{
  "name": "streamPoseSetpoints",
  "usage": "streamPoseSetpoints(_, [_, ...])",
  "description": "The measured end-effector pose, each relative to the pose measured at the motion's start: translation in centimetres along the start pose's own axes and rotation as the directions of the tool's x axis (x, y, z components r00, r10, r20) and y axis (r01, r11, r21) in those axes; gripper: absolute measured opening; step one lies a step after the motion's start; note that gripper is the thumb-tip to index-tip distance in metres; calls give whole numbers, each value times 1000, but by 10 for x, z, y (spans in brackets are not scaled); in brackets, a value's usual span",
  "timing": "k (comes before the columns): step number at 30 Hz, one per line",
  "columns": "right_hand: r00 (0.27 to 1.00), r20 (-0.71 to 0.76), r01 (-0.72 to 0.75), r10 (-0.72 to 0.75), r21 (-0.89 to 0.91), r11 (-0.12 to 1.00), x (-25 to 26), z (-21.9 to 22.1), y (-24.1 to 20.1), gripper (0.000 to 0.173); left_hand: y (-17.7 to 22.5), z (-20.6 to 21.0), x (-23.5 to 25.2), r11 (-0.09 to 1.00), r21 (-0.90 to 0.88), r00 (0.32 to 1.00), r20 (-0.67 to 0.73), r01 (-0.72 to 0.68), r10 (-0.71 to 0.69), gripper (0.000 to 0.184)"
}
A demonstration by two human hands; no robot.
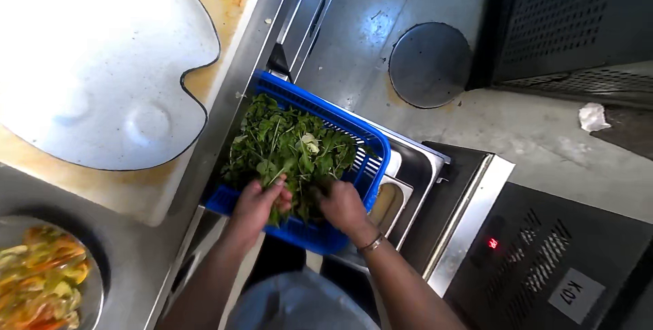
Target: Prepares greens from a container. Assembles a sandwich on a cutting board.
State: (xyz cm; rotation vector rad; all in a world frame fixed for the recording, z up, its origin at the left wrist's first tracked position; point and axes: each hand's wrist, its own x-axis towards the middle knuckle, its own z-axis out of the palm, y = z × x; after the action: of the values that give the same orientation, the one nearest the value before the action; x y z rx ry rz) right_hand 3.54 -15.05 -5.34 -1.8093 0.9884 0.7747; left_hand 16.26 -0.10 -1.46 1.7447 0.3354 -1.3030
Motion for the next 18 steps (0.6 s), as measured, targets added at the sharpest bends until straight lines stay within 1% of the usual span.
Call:
streamPoseSetpoints(1, [990,-143,3,8,82,997,2,-2,1,35,2,0,-1,1000,4,1000,-4,-8,8,30])
streamPoseSetpoints(2, [968,-248,-4,43,155,988,6,-5,0,44,2,1,-2,1000,8,1000,-19,-13,13,30])
streamPoseSetpoints(3, [953,-284,-46,106,208,977,13,-9,-5,55,1,2,-1,1000,10,999,-33,-15,15,28])
streamPoseSetpoints(4, [945,-281,-105,168,226,968,22,-11,-12,63,0,3,2,1000,-1,999,-45,-12,12,24])
streamPoseSetpoints(5, [942,-273,-140,196,210,968,30,-11,-17,62,-2,4,5,1000,-11,998,-59,-11,10,20])
streamPoseSetpoints(6, [940,-299,-108,164,197,975,32,-11,-21,50,-1,6,8,1000,-26,998,-66,-18,16,18])
streamPoseSetpoints(7, [931,-346,-51,116,192,980,31,-11,-22,38,1,9,9,998,-45,997,-73,-32,29,17])
streamPoseSetpoints(8, [915,-398,18,64,198,980,26,-13,-22,30,5,12,9,997,-58,996,-81,-47,43,16])
streamPoseSetpoints(11, [842,-525,253,-123,185,949,-5,-14,-21,22,6,20,5,996,-75,995,-92,-49,42,24])
streamPoseSetpoints(13, [826,-504,362,-253,130,923,-22,-2,-28,18,-2,27,1,995,-76,998,-13,-64,63,36])
streamPoseSetpoints(14, [829,-459,414,-320,120,902,-27,10,-29,18,-6,30,-1,995,-79,998,32,-56,59,44])
streamPoseSetpoints(15, [835,-390,466,-388,128,875,-29,22,-28,19,-10,32,-3,995,-88,998,35,-51,55,46])
streamPoseSetpoints(16, [849,-305,493,-432,163,854,-31,30,-24,25,-11,33,-3,994,-98,999,-7,-50,49,44])
streamPoseSetpoints(17, [853,-247,508,-459,198,838,-30,34,-18,31,-11,32,-1,991,-122,996,-83,-54,44,41])
streamPoseSetpoints(18, [851,-245,516,-465,219,828,-30,37,-10,32,-11,28,3,985,-162,987,-160,-57,31,38])
